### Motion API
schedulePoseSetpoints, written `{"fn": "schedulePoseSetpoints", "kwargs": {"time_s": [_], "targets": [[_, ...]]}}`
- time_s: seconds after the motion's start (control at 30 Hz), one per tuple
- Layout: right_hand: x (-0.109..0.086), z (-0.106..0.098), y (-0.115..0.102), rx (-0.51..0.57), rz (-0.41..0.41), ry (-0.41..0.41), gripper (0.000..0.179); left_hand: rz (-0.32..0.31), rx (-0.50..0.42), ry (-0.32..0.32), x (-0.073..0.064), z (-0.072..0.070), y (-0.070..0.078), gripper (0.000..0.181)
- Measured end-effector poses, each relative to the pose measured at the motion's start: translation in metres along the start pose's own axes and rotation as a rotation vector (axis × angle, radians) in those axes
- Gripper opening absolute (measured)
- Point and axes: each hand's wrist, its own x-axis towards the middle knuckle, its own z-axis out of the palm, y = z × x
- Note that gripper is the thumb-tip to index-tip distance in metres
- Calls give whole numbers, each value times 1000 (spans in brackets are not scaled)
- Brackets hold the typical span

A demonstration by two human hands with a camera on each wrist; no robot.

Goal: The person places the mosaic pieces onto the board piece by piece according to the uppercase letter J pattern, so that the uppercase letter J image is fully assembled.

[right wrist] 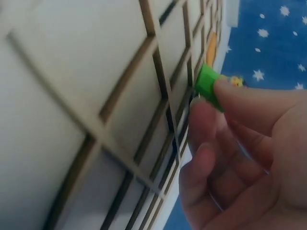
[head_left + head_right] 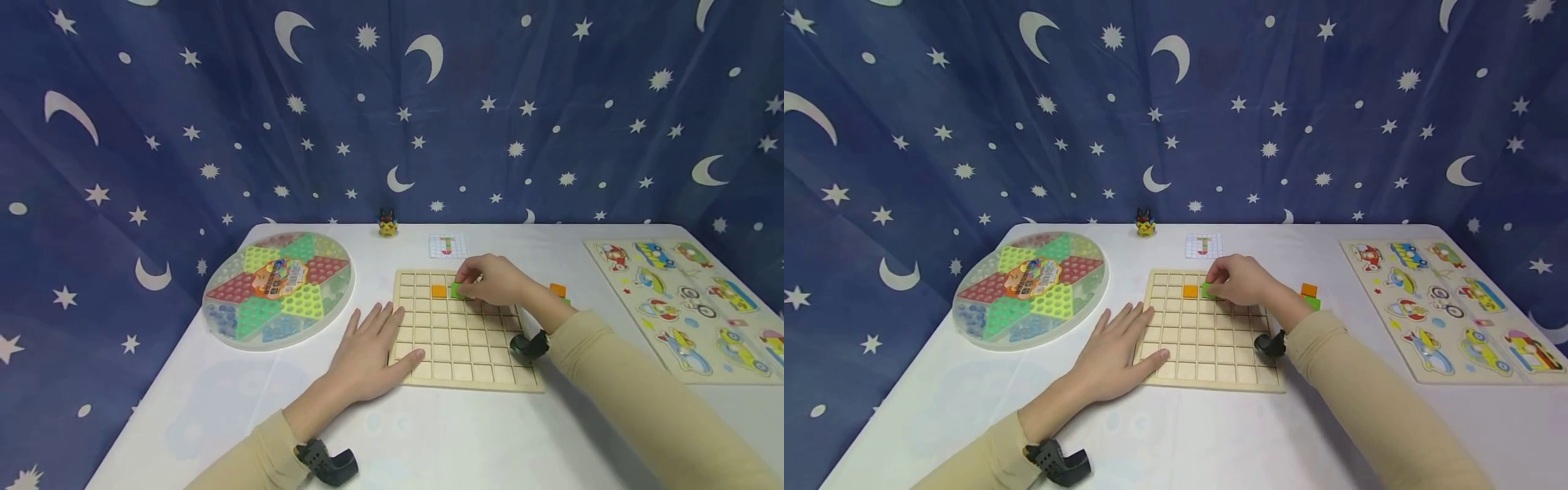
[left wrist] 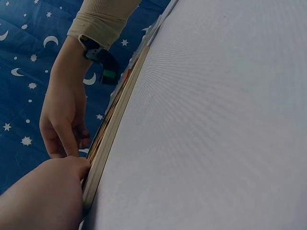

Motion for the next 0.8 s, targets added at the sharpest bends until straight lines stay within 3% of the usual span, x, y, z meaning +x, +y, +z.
{"fn": "schedulePoseSetpoints", "kwargs": {"time_s": [0.17, 0.4, 0.6, 0.8], "targets": [[5, 11, 1, -103, -15, 41, 9, 1, 1, -5, -1, 3, 1, 89], [5, 11, 2, -121, -20, 66, 5, -5, -1, 0, -1, 3, 0, 89], [-4, -2, 12, -122, -28, 97, 11, 0, -13, 3, -1, 1, -1, 89], [-23, -24, 33, -143, 52, 134, 16, 5, -11, 10, -2, 1, -1, 88]]}}
